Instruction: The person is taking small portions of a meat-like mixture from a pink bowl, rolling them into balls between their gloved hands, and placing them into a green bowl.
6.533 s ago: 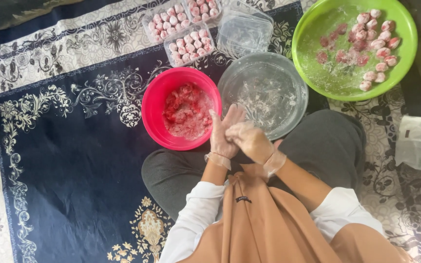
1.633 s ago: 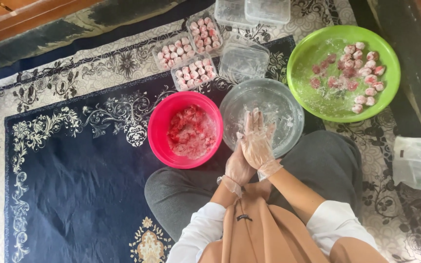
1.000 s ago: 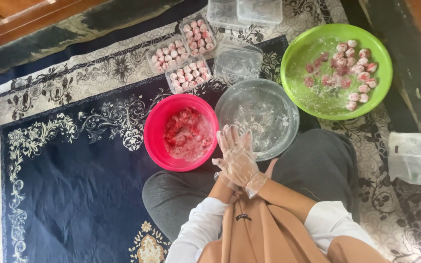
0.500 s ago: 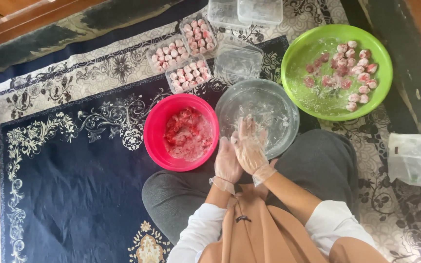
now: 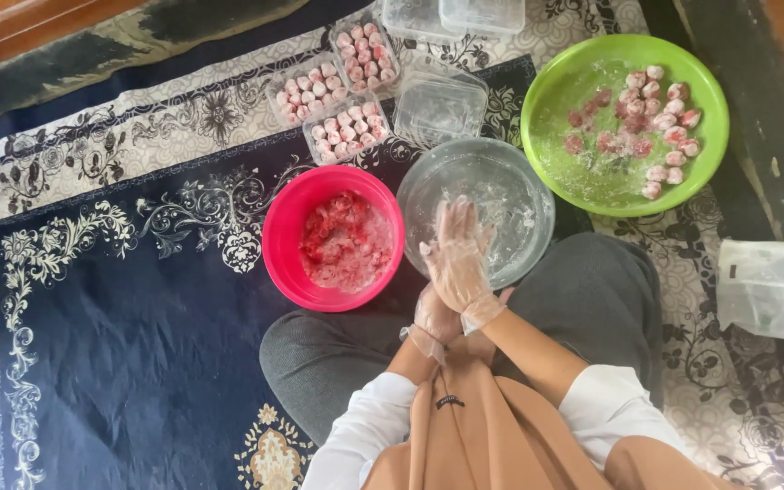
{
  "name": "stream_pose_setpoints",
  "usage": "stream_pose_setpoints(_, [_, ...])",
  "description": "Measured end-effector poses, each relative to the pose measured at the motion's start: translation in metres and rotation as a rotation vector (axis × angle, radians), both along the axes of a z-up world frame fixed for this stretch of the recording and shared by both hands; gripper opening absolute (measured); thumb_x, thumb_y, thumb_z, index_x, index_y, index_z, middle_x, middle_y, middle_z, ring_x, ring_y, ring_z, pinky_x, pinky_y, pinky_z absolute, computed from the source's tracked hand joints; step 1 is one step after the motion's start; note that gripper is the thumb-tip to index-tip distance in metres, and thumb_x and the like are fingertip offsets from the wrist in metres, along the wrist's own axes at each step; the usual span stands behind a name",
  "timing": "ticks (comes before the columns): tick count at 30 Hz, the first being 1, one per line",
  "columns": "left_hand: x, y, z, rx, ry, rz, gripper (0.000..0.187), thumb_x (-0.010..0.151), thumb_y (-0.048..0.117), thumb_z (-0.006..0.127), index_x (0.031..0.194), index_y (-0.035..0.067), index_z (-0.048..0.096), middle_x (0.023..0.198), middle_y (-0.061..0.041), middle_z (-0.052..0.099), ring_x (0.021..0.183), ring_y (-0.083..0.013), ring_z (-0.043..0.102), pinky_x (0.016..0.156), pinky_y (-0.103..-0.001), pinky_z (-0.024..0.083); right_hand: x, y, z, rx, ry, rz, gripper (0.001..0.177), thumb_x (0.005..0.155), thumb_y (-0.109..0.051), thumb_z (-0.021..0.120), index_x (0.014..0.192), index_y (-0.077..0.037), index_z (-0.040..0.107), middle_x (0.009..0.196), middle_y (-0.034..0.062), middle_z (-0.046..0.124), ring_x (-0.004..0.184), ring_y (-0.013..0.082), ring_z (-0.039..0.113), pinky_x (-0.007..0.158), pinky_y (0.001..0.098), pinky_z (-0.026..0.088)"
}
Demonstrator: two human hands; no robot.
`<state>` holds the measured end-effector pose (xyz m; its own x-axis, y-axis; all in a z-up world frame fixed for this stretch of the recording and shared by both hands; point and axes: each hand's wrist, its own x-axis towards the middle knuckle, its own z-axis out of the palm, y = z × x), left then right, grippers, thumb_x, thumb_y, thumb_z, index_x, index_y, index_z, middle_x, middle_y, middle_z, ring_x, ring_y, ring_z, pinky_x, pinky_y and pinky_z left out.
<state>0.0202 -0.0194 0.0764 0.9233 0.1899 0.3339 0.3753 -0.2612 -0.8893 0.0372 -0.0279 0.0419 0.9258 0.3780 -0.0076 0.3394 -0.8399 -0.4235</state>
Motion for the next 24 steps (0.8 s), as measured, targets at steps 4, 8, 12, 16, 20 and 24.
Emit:
stream_pose_setpoints(4, [-0.022,0.027,0.044,0.895,0.270,-0.207,0.056,0.101,0.049,0.044,0.147,0.017,0.041,0.147,-0.010,0.035,0.136,-0.0258,0.037,0.109,-0.056,0.032,0.004,-0.007,0.006,0.106,0.038,-0.027,0.080,0.103,-0.046,0.037,0.164,-0.004,0.008,0.170,0.0267,0.002,0.158,0.0419,0.002,0.117,0.0699,0.006])
stream_pose_setpoints(8, [-0.029,0.054,-0.033,1.653,0.457,-0.367,0.046,0.105,0.032,0.055,0.142,0.005,0.057,0.143,-0.021,0.055,0.129,-0.0334,0.058,0.098,-0.046,0.056,0.016,-0.017,0.013,0.851,-0.003,-0.001,0.063,0.112,-0.047,0.020,0.158,-0.006,0.030,0.165,0.0160,0.021,0.153,0.0331,0.017,0.119,0.0574,0.012])
stream_pose_setpoints(12, [-0.016,0.070,-0.066,1.632,0.384,-0.156,0.052,0.108,0.045,0.044,0.146,0.011,0.055,0.153,-0.013,0.049,0.146,-0.0295,0.041,0.122,-0.057,0.023,0.026,-0.042,-0.006,0.717,-0.286,0.112,0.044,0.113,-0.025,0.034,0.136,-0.007,0.067,0.138,0.0096,0.066,0.129,0.0236,0.061,0.110,0.0384,0.045])
stream_pose_setpoints(16, [-0.004,0.073,-0.072,1.768,0.585,-0.110,0.022,0.105,0.034,0.055,0.108,0.025,0.075,0.145,-0.006,0.058,0.091,-0.0314,0.075,0.096,-0.054,0.059,0.014,-0.047,-0.005,0.677,-0.204,0.115,0.026,0.100,-0.026,0.064,0.124,-0.024,0.075,0.118,-0.0039,0.073,0.103,0.0164,0.067,0.098,0.0341,0.049])
stream_pose_setpoints(20, [-0.003,0.079,-0.074,1.892,0.685,-0.244,0.051,0.103,0.043,0.059,0.145,0.014,0.054,0.141,-0.014,0.059,0.114,-0.0252,0.067,0.083,-0.028,0.061,0.012,-0.033,-0.025,0.581,-0.056,0.242,0.038,0.084,-0.034,0.081,0.122,-0.031,0.074,0.124,-0.0100,0.071,0.113,0.0148,0.064,0.100,0.0313,0.051])
stream_pose_setpoints(24, [-0.015,0.084,-0.048,0.924,0.657,-0.446,0.049,0.101,0.044,0.055,0.142,0.017,0.054,0.144,-0.010,0.056,0.121,-0.0228,0.056,0.087,-0.031,0.051,0.019,-0.024,-0.056,0.603,0.060,0.094,0.030,0.087,-0.028,0.076,0.118,-0.028,0.076,0.111,-0.0042,0.075,0.104,0.0179,0.068,0.098,0.0327,0.052])
